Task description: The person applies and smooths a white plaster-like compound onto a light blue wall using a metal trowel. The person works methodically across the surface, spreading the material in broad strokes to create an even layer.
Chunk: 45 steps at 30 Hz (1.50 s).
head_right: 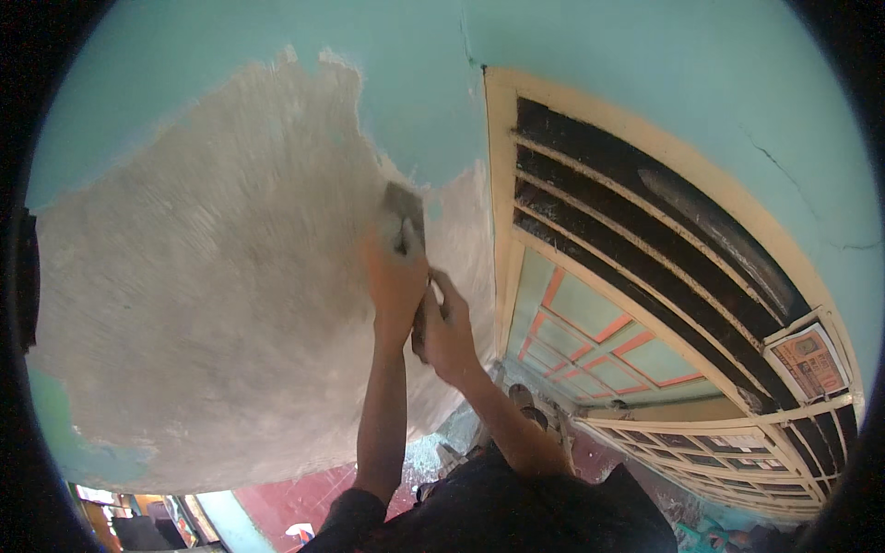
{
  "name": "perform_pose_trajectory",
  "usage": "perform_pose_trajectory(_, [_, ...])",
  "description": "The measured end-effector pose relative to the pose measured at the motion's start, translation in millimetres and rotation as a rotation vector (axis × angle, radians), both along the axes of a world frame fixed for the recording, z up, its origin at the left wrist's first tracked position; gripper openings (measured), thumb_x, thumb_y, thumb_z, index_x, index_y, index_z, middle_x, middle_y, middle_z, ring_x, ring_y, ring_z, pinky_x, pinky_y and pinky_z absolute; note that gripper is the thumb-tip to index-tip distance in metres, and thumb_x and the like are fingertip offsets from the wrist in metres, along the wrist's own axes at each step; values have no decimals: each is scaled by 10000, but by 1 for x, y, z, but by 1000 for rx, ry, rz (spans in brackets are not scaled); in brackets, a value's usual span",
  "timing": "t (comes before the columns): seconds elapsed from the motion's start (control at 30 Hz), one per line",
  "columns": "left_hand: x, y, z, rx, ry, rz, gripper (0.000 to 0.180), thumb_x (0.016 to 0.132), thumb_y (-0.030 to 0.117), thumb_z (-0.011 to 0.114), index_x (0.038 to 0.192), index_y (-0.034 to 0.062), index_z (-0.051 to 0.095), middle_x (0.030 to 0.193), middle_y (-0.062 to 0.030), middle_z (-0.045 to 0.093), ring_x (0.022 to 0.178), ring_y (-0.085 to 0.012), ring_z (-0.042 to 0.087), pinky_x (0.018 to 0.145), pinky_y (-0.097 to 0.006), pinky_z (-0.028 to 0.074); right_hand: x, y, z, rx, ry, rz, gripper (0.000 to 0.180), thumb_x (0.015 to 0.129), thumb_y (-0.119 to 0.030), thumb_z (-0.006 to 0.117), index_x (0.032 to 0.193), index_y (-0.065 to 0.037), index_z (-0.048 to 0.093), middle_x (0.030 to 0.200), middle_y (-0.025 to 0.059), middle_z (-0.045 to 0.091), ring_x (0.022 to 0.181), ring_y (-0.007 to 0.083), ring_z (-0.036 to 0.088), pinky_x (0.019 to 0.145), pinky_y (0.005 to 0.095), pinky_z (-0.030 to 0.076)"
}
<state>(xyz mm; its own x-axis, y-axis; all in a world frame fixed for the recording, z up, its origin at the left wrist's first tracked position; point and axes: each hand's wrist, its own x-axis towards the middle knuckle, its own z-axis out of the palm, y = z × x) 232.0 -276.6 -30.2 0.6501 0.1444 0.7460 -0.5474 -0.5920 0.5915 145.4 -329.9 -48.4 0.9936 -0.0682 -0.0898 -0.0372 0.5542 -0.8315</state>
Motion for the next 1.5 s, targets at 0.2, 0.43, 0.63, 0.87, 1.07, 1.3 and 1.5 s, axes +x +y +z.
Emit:
perform_pose_trajectory(0.2, [-14, -2, 14, -29, 259, -24, 260, 920, 83, 552, 688, -27, 509, 530, -203, 460, 437, -301, 334, 442, -404, 324, 3, -9, -7, -21, -47, 60, 352, 1049, -241, 416, 1352, -63, 440, 588, -42, 439, 382, 28, 324, 325, 228, 264])
perform_pose_trajectory(0.43, [-20, 1, 18, -65, 323, 10, 328, 917, 126, 568, 642, -46, 517, 519, -196, 472, 416, -268, 361, 434, -404, 320, -1, -9, 0, -46, 2, 52, 379, 1043, -251, 435, 1369, -58, 442, 602, -31, 436, 385, 30, 330, 316, 219, 248])
perform_pose_trajectory(0.63, [-11, 1, 15, -50, 221, -40, 322, 894, 129, 598, 646, -67, 537, 514, -187, 496, 408, -246, 392, 436, -401, 328, 0, -9, 2, 9, -10, 54, 393, 1039, -252, 439, 1384, -63, 438, 602, -32, 433, 383, 30, 336, 319, 213, 249])
perform_pose_trajectory(0.87, [-8, 4, 25, -20, 206, -20, 293, 887, 113, 603, 647, -49, 560, 514, -177, 519, 405, -236, 395, 440, -392, 334, 4, -13, 10, 0, -55, 61, 387, 1039, -241, 434, 1383, -63, 436, 618, -31, 453, 383, 13, 298, 313, 187, 210])
perform_pose_trajectory(1.07, [-10, 13, 11, -6, 163, 0, 309, 897, 135, 600, 648, -45, 564, 523, -185, 523, 416, -264, 364, 442, -386, 334, -12, 4, 9, -97, -37, 56, 419, 1045, -273, 417, 1399, -50, 425, 585, -36, 437, 398, 30, 354, 338, 216, 280])
perform_pose_trajectory(1.3, [1, 12, 25, 8, 86, -6, 303, 901, 143, 598, 664, -45, 575, 540, -208, 523, 430, -314, 388, 453, -393, 348, 7, 12, 1, -57, -106, 5, 422, 1046, -288, 413, 1395, -52, 417, 582, -39, 429, 395, 43, 353, 340, 236, 287])
perform_pose_trajectory(1.5, [-9, 17, 18, 4, 67, 21, 302, 899, 144, 599, 674, -57, 589, 547, -214, 534, 431, -327, 407, 459, -398, 360, -2, 11, 1, -110, -95, 33, 413, 1048, -268, 409, 1400, -51, 410, 586, -40, 432, 391, 37, 325, 334, 236, 263])
